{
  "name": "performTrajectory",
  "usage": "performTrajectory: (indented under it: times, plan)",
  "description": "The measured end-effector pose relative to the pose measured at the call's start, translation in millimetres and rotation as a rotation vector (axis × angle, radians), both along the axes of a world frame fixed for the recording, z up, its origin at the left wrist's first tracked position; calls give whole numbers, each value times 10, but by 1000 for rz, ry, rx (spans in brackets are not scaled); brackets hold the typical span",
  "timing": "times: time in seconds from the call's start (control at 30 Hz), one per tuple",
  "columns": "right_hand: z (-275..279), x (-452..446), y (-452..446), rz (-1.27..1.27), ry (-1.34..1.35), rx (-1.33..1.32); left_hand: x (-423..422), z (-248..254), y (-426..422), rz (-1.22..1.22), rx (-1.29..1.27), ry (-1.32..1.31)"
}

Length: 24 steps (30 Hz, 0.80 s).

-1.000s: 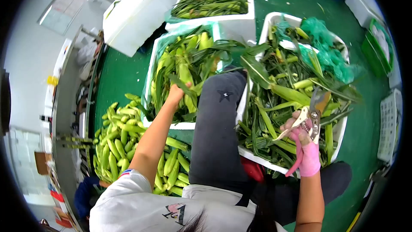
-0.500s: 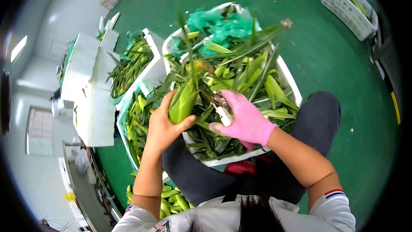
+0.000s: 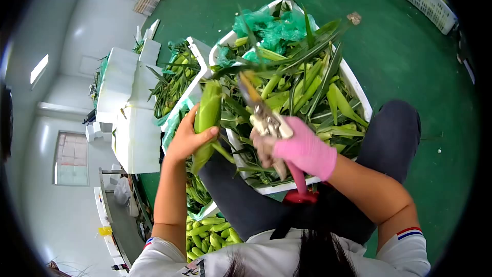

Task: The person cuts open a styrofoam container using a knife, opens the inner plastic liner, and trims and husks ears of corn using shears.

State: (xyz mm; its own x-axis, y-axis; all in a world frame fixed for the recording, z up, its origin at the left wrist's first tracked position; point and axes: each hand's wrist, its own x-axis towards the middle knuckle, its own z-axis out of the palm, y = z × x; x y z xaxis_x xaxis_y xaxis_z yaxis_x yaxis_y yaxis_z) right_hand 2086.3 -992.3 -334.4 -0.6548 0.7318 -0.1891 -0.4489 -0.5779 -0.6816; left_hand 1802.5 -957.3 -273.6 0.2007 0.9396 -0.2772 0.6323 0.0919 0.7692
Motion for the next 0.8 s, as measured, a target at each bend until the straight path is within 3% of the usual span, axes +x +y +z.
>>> performTrajectory:
  times: [0.03,0.17,0.3,0.37,0.43,0.53,0.63,0.7,0.8]
  plan:
    - [-68,-23,-52,64,120,84,50,-86,-41,88,113,-2]
    - [-330,-321,-218,141,-18,61,377,-219,-201,64,431,273]
    - [-202,-252,-100,-174,-219,116,542,-490,-332,-13,440,262]
    - [-111,-105,-14,-79,-183,34,501,-511,-346,42,229,-12]
    - [-80,-26,37,-49,-170,127,311,-517,-285,54,43,-268]
    - [-42,117,130,165,-103,137,-47,-330,-161,-126,-193,-458]
    - [-170,123,198,413,-209,359,-188,-179,-90,-289,-372,-648]
    - [-151,93,142,437,-140,359,-283,-205,-41,-353,-602,-712]
    - [-113,105,89,491,-161,315,-267,-363,-86,-351,-730,-795]
